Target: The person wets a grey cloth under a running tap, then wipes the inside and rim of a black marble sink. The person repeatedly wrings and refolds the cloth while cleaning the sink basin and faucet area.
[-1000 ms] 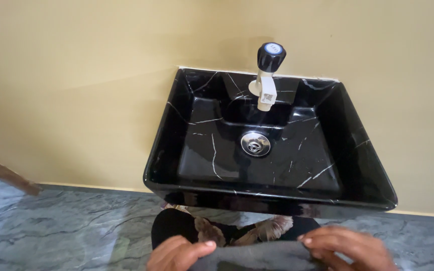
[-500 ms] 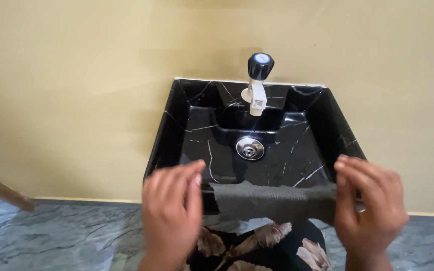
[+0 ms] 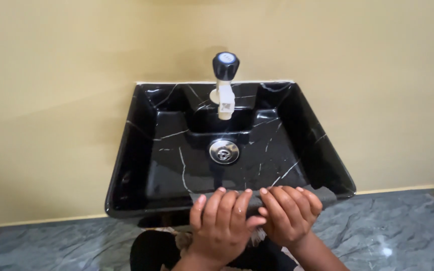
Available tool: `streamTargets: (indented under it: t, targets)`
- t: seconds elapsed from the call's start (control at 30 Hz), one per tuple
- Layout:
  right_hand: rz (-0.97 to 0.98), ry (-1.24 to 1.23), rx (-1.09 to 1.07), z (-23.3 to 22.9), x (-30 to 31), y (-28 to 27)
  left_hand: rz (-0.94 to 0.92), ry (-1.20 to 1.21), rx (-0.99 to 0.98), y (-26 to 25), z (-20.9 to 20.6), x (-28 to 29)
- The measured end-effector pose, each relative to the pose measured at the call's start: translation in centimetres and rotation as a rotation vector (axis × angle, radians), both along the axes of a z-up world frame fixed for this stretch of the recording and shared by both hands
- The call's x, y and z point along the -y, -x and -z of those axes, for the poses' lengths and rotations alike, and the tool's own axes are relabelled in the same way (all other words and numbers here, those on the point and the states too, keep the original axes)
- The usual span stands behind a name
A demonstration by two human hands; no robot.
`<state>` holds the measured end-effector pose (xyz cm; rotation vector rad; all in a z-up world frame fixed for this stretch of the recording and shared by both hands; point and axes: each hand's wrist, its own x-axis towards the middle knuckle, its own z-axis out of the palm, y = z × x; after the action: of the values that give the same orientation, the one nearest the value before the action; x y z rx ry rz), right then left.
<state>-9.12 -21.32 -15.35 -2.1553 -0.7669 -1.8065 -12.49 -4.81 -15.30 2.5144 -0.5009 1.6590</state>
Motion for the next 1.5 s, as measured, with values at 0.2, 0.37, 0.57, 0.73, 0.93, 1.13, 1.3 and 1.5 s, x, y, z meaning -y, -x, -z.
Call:
streamTargets:
  t: [0.2, 0.37, 0.57, 0.73, 0.93, 1.13, 1.3, 1.5]
  targets:
    - [0.056, -0.051, -0.029, 1.6, 4.3, -0.8, 0.076, -0.023, -0.045, -1.0, 0.1, 3.9]
    - [0.075, -0.077, -0.045, 2.1, 8.3, -1.0, 0.156, -0.103, 0.032, -1.8, -1.3, 6.4]
    - [-0.026, -0.227, 0.095, 2.5, 7.7, -2.6, 0.215, -0.129, 0.043, -2.0, -2.4, 6.7]
    - [-0.013, -0.278, -0.095, 2.1, 6.5, -0.7, 0.25, -0.164, 0.007, -1.6, -2.0, 5.3]
    - [0.083, -0.282, -0.277, 2.3, 4.5, 1.5, 0.262, -0.156, -0.089, -0.7, -1.9, 2.8]
    - [0.051, -0.179, -0.243, 3.2, -0.9, 2.3, 0.054, -0.151, -0.087, 0.1, -0.5, -2.8]
    - [-0.171, 0.012, -0.24, 2.0, -0.9, 2.8, -0.121, -0.045, -0.004, 1.1, -0.3, -10.2]
    - [0.139, -0.061, -0.6, -0.4, 4.2, 0.3, -0.181, 0.255, 0.136, 2.7, -1.3, -11.7]
